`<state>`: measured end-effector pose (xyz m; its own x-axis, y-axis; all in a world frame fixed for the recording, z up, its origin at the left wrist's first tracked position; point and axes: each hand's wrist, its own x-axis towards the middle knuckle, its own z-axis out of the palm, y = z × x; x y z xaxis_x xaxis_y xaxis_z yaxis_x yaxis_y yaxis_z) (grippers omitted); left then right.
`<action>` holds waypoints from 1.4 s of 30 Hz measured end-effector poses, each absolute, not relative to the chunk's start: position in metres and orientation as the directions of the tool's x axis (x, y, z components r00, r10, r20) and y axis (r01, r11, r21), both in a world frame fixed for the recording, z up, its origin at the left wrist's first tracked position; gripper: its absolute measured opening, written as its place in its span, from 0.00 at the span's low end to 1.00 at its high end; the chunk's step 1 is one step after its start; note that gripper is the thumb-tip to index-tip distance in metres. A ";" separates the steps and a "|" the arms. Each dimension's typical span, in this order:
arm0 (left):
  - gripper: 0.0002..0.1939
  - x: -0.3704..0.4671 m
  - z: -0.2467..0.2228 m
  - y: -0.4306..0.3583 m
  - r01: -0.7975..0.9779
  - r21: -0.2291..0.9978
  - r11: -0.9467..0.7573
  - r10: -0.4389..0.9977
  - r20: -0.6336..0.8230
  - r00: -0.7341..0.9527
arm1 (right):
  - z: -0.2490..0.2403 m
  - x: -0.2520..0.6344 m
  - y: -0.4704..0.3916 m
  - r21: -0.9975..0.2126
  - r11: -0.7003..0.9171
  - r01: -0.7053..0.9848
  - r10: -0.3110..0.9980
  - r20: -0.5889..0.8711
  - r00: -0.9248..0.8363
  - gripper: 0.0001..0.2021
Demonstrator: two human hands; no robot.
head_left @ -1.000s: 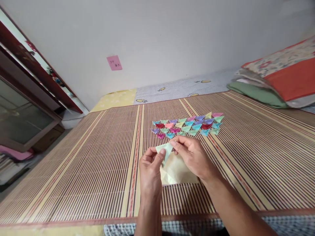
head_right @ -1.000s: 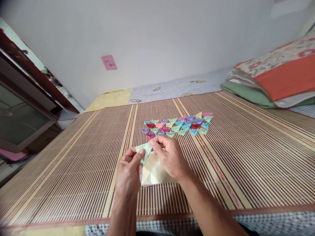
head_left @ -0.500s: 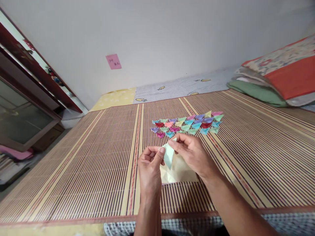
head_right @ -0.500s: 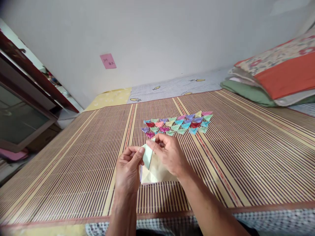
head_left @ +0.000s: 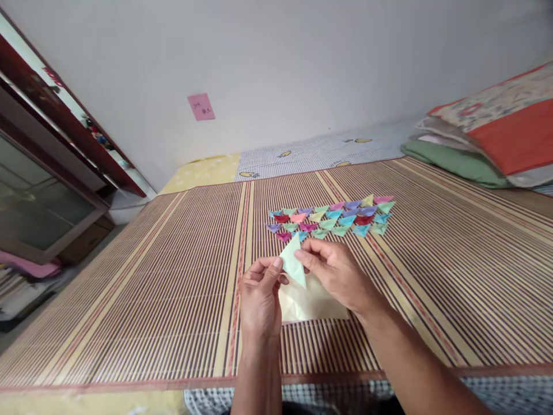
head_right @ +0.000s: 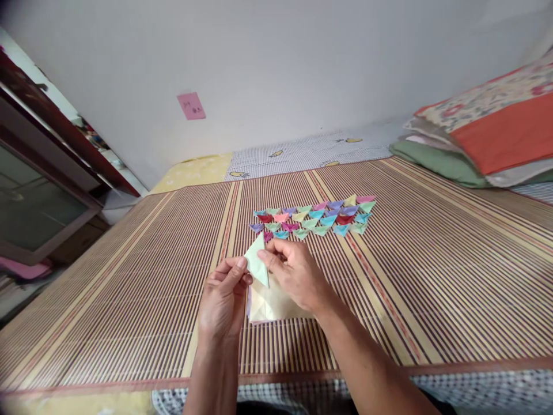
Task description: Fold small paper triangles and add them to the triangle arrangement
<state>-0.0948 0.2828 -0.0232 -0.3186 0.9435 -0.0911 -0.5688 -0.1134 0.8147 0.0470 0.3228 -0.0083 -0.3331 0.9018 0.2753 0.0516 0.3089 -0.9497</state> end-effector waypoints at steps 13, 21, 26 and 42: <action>0.15 -0.099 -0.025 0.288 -0.766 0.642 -0.007 0.946 -0.245 -0.213 | -0.002 0.053 0.323 -0.903 0.413 0.117 0.838 0.326 -0.438 0.08; 0.09 -0.103 -0.022 0.287 -0.782 0.620 0.061 0.962 -0.244 -0.119 | -0.003 0.055 0.323 -0.929 0.367 0.042 0.851 0.317 -0.417 0.09; 0.07 -0.104 -0.026 0.289 -0.806 0.589 0.059 0.959 -0.256 -0.117 | -0.005 0.055 0.324 -0.925 0.381 0.014 0.842 0.341 -0.417 0.06; 0.17 -0.096 -0.025 0.287 -0.775 0.632 -0.001 0.968 -0.195 -0.160 | 0.003 0.050 0.320 -0.817 0.555 0.158 0.820 0.504 -0.273 0.10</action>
